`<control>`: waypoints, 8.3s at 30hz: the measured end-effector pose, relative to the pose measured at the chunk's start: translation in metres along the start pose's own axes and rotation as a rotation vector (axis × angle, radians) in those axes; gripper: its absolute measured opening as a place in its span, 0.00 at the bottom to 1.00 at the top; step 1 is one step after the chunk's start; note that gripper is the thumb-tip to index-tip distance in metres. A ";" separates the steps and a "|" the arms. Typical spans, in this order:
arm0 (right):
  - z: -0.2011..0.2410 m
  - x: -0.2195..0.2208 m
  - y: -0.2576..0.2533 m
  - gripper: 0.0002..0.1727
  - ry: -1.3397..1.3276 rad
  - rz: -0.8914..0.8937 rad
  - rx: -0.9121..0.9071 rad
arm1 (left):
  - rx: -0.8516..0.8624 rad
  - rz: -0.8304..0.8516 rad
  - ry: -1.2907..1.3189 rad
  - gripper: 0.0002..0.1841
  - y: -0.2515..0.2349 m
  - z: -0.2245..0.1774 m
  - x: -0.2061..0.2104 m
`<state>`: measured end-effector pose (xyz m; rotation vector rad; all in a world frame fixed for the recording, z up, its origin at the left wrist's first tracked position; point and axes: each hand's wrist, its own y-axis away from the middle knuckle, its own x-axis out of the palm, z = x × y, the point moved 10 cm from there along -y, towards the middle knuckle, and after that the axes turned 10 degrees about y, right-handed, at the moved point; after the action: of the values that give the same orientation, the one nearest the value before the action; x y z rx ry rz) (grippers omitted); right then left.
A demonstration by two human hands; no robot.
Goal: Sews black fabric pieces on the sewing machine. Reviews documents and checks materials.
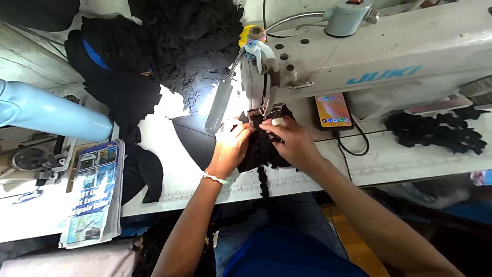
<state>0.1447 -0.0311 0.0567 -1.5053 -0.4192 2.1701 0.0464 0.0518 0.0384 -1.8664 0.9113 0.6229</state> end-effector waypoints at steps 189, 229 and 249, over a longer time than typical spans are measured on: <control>-0.005 0.044 0.010 0.25 0.236 0.219 -0.194 | -0.203 0.222 -0.244 0.25 0.019 0.000 0.016; -0.041 -0.030 0.009 0.12 0.039 -0.060 0.364 | -0.226 0.029 -0.084 0.09 -0.003 0.012 0.004; -0.027 -0.017 -0.007 0.13 -0.073 0.094 0.273 | -0.274 -0.151 -0.178 0.05 -0.016 0.007 0.009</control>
<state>0.1762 -0.0348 0.0639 -1.3223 -0.0711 2.2536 0.0644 0.0594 0.0368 -2.0606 0.5857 0.8381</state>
